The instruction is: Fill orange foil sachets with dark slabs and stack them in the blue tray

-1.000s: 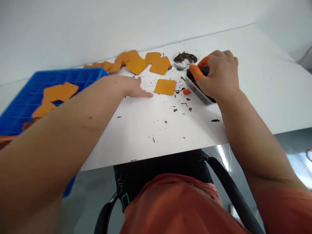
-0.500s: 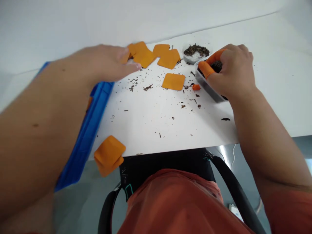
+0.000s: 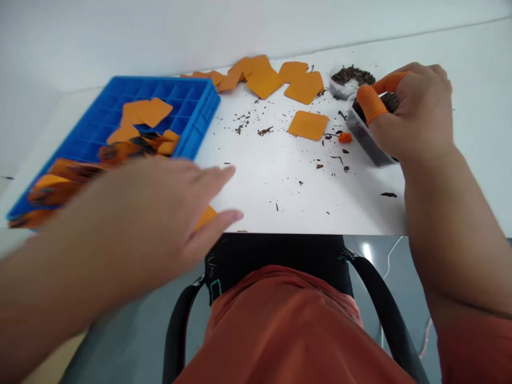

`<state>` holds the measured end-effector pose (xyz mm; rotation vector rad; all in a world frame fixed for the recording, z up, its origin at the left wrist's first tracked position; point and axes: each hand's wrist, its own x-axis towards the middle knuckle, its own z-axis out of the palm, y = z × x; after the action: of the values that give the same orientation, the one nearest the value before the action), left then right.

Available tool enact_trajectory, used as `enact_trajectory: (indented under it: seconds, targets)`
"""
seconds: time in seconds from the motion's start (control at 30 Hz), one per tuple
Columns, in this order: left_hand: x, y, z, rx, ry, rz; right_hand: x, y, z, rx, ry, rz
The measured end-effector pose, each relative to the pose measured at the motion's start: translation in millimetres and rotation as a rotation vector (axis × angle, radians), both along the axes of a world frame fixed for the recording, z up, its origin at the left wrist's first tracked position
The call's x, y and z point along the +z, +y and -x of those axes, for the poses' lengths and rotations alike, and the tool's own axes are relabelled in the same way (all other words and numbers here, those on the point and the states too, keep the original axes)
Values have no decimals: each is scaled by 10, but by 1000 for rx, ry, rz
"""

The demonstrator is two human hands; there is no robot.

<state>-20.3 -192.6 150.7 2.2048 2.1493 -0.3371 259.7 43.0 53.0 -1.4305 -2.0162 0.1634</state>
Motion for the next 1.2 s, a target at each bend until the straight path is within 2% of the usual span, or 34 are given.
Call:
enact_trajectory:
  seconds: [0.03, 0.1, 0.17, 0.27, 0.37, 0.5, 0.6, 0.63, 0.7, 0.77, 0.83, 0.9, 1.0, 1.1, 1.2]
  targets:
    - [-130, -200, -16, -42, 36, 66, 20, -35, 19, 15, -6, 13]
    - [-414, -550, -30, -71, 78, 66, 60, -100, 55, 46, -2, 36]
    - [-679, -788, -24, 43, 137, 39, 91, -146, 86, 60, 7, 60]
    - [-935, -887, -18, 188, 203, 36, 101, -161, 108, 83, 7, 87]
    - [-990, -797, -32, 247, 238, 39, 65, -128, 96, 118, 5, 62]
    - [-892, -748, 41, 304, 123, -8, -13, -63, 52, 166, 16, 23]
    - [-860, -817, 229, 490, -50, -109, -65, -23, 19, 188, 41, -14]
    - [-877, -836, 294, 570, -132, -199, -79, -13, 10, 199, 52, -39]
    - [-953, -834, 379, 682, -386, -481, -102, 2, -2, 223, 61, -80]
    - [-1061, -759, 374, 693, -756, -748, -122, 7, 1, 238, 69, -103]
    - [-1160, -615, 287, 625, -1142, -858, -147, -3, 28, 275, 95, -132]
    - [-1224, -436, 161, 523, -1408, -853, -181, -33, 86, 345, 161, -189]
    - [-1290, -182, -29, 409, -1595, -803, -238, -147, 236, 492, 312, -328]
    - [-1398, 1, -194, 370, -1725, -741, -270, -378, 443, 710, 384, -452]
    - [-1532, 108, -320, 370, -1861, -691, -289, -679, 669, 855, 451, -423]
